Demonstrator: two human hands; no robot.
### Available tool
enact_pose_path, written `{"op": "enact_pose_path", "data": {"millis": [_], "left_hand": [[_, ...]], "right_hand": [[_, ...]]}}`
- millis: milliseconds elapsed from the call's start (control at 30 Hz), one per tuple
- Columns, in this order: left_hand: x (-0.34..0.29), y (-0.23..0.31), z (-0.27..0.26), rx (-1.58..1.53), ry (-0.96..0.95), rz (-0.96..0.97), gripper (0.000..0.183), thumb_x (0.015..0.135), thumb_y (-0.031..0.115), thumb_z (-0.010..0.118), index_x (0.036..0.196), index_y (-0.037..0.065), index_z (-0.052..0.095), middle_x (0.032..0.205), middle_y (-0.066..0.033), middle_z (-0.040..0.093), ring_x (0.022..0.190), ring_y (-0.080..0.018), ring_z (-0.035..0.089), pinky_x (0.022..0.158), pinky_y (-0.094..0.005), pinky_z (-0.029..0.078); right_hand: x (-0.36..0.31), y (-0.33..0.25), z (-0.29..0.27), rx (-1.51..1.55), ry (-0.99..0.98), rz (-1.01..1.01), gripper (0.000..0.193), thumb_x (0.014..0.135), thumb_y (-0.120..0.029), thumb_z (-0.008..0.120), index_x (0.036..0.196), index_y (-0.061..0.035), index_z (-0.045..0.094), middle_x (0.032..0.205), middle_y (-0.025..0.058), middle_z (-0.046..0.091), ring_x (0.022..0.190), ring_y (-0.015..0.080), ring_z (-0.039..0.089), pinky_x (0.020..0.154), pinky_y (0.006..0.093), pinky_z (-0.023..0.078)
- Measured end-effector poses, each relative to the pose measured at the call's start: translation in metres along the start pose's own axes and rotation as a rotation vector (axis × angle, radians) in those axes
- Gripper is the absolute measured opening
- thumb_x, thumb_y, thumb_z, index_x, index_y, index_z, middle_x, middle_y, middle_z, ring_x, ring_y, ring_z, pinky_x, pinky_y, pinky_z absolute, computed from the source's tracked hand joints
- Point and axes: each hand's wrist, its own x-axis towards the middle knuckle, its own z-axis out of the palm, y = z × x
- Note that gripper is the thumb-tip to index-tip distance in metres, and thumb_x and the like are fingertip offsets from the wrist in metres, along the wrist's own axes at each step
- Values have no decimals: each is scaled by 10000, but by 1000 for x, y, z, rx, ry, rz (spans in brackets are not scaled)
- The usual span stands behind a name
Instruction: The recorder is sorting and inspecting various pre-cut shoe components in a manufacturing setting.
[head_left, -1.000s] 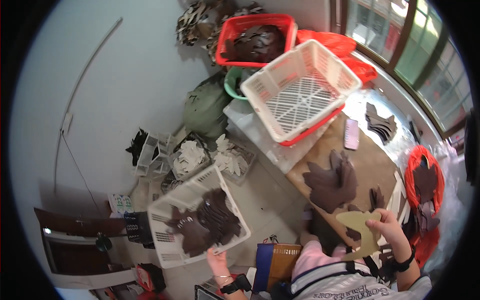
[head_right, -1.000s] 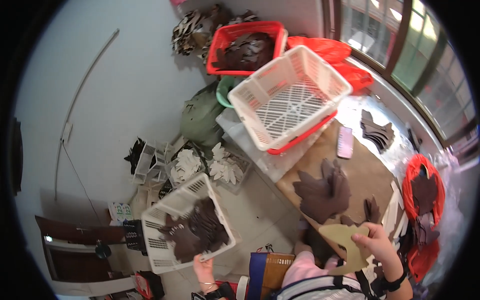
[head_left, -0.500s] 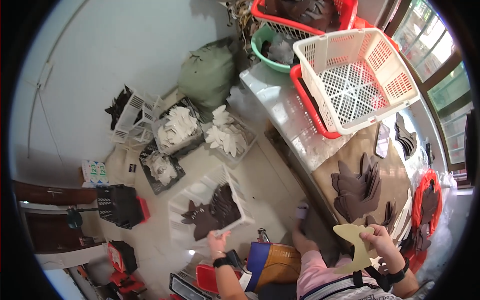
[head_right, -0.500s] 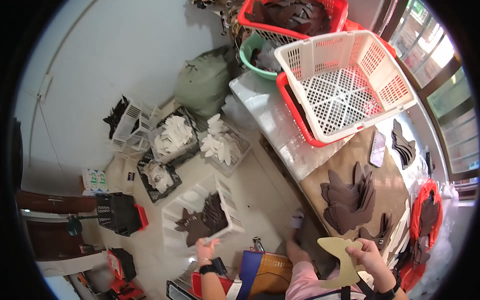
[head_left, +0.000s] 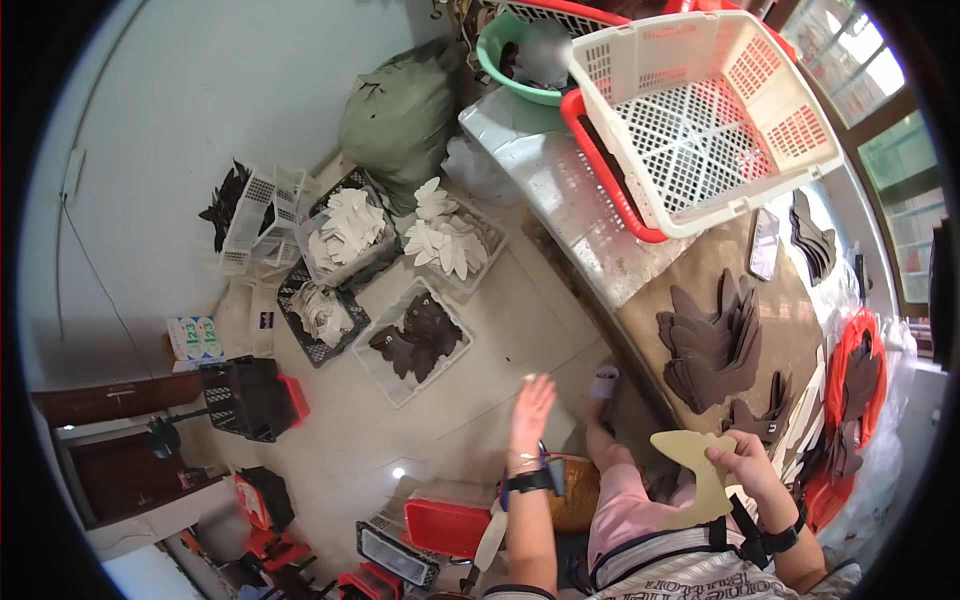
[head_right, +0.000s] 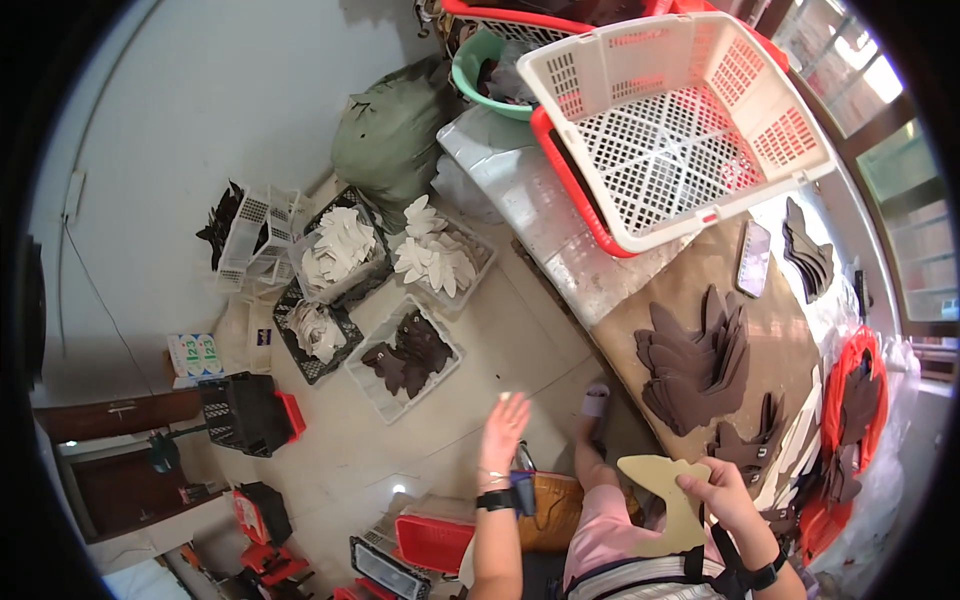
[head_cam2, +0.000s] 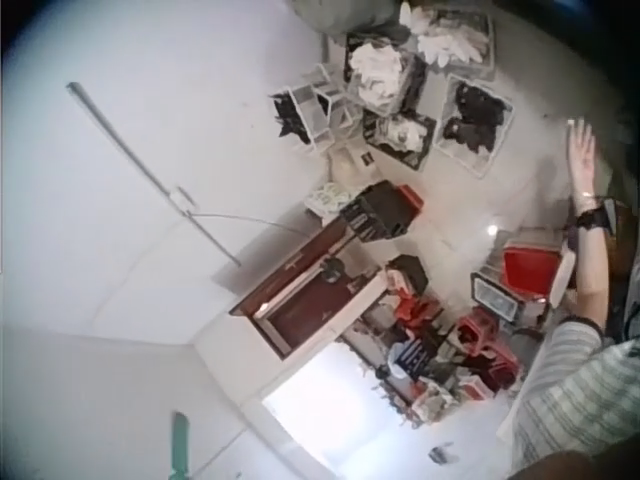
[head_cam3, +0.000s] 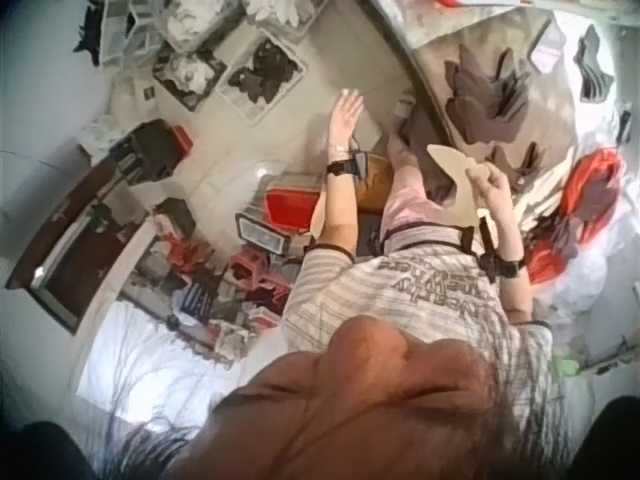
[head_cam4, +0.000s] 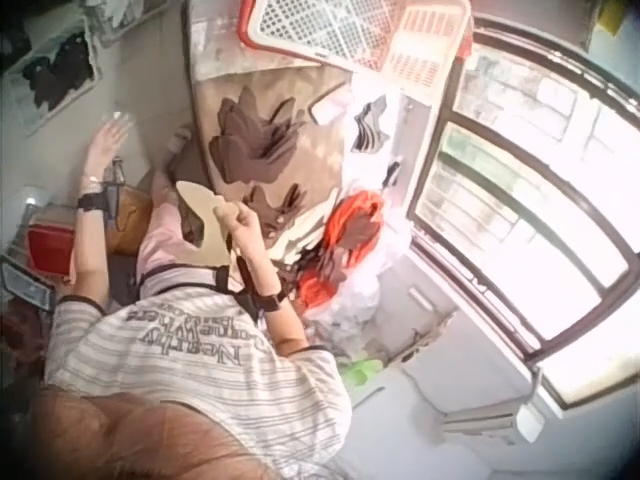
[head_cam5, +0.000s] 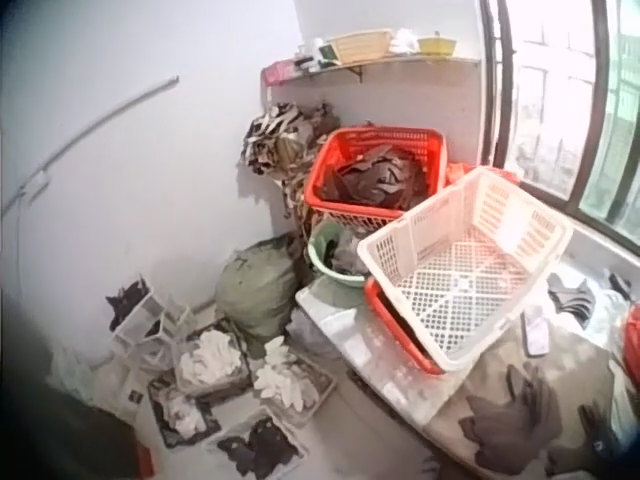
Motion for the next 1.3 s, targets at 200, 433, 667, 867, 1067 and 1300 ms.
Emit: {"op": "enact_pose_path", "data": {"millis": [200,433,667,867,1067,1300], "left_hand": [[-62,-71,192,487,-383,-68,406,983,250,475,1317,25,420,1314,-206,504,1189,-306,519,1019,-393,413],[-156,-148,374,1083,-696,67,297,932,123,575,1203,8,540,873,-27,621,795,-96,598,735,-232,493],[-207,-367,457,1381,-1151,-167,261,930,145,582,1149,1,588,873,-11,625,751,-76,585,703,-204,464],[-139,-532,445,1662,-1266,133,313,904,151,617,1159,-27,579,1031,-55,637,921,-110,590,822,-239,461],[-78,-599,486,1790,-1132,697,312,890,104,611,1166,-38,579,1053,-124,652,950,-176,624,860,-284,475],[-46,-652,558,2021,-1242,1216,293,786,0,605,1077,28,622,1088,-162,599,1011,-331,575,876,-394,459]], "right_hand": [[-57,-37,-58,-205,50,-109,218,866,-190,664,949,10,637,820,5,644,761,67,578,674,254,489],[-163,36,-170,226,12,-284,248,876,-264,668,956,-31,638,817,-32,610,730,57,546,647,237,461],[-261,198,-272,950,684,-354,154,869,-158,653,951,-32,621,819,7,641,703,87,605,597,240,490],[-295,304,-346,1247,888,-443,125,881,-155,621,944,-48,605,824,14,638,681,92,606,598,238,492],[-288,312,-403,1281,759,-408,116,891,-144,606,937,-38,600,849,25,644,731,106,625,656,251,513],[-200,275,-481,1474,402,-373,198,923,-179,566,1059,-34,564,976,65,643,849,161,640,757,301,524]]}}
